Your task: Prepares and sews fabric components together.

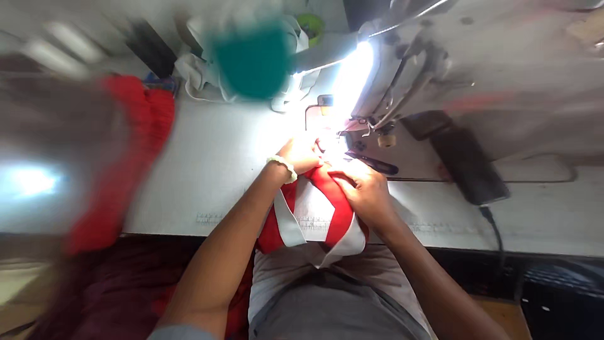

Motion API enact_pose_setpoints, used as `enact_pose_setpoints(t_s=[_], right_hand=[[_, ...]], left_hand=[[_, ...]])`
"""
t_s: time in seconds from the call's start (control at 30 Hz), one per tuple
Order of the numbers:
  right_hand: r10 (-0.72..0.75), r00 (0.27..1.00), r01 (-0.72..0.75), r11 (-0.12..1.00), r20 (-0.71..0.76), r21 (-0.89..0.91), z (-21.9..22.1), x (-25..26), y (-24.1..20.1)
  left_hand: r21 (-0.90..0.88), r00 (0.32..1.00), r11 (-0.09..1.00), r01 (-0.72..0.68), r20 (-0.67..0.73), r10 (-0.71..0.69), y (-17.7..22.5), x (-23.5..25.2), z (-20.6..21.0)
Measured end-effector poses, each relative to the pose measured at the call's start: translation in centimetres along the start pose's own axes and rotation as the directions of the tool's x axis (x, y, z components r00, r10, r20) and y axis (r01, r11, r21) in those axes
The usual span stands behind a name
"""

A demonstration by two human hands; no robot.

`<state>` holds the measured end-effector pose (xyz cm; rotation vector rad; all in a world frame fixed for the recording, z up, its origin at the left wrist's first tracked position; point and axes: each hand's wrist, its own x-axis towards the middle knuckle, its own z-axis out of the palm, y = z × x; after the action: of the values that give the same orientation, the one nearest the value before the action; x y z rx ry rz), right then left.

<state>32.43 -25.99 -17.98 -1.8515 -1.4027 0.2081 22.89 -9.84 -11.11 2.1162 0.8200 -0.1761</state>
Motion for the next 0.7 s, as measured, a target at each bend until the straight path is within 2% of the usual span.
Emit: enact_pose_setpoints(t_s=[0.03,0.1,0.13,0.2,0.27,0.33,0.37,0.43,0.53,0.63,0.7], right_hand=[[-0.006,1.000,0.006,1.000,0.001,-0.012,0.1,0.1,0.0],[-0.019,1.000,0.019,1.000,0.012,-0.024,0.1,0.3,0.0],[-0.017,1.000,0.018,1.000,0.025,-0.026,0.1,0.4,-0.1],[-0.001,0.999,0.003,1.000,0.048,-0.026,0.1,0.6,-0.3],[0.023,0.998,-0.021,0.999,0.065,-0.024,0.0,0.8,-0.5],[0.052,0.994,-0.050,0.998,0.091,-0.029,-0.2,1.0,-0.7],[0.066,0.993,-0.063,0.997,0.100,-0.033,-0.3,1.1,-0.7],[0.086,0.990,-0.081,0.996,0.113,-0.042,-0.3,1.2,-0.7],[0.059,0.994,-0.054,0.997,0.088,-0.051,-0.1,1.0,-0.5],[-0.117,0.993,0.117,0.990,0.000,-0.074,0.1,0.1,0.5],[-0.260,0.965,0.260,0.960,0.013,-0.099,-0.3,-0.1,1.2]], left_hand=[[0.066,1.000,0.998,-0.003,-0.030,0.005,0.4,-0.2,0.4],[0.261,0.979,0.964,-0.046,-0.181,0.096,1.0,-1.1,2.1],[0.355,0.939,0.932,-0.074,-0.291,0.185,0.9,-1.5,3.2],[0.498,0.810,0.864,-0.065,-0.480,0.338,-0.1,-1.2,5.0],[0.589,0.709,0.808,0.012,-0.574,0.409,-0.3,-1.4,6.2],[0.601,0.645,0.799,0.024,-0.620,0.447,-0.2,-2.6,7.7],[0.586,0.634,0.810,-0.014,-0.621,0.461,-0.5,-3.3,8.5],[0.534,0.666,0.839,-0.099,-0.591,0.455,-1.9,-4.2,10.1],[0.535,0.678,0.826,-0.176,-0.543,0.496,-4.2,-4.5,10.7],[0.521,0.713,0.800,-0.298,-0.435,0.549,-5.4,-4.4,9.2],[0.516,0.723,0.768,-0.380,-0.352,0.594,-6.0,-4.1,8.0]])
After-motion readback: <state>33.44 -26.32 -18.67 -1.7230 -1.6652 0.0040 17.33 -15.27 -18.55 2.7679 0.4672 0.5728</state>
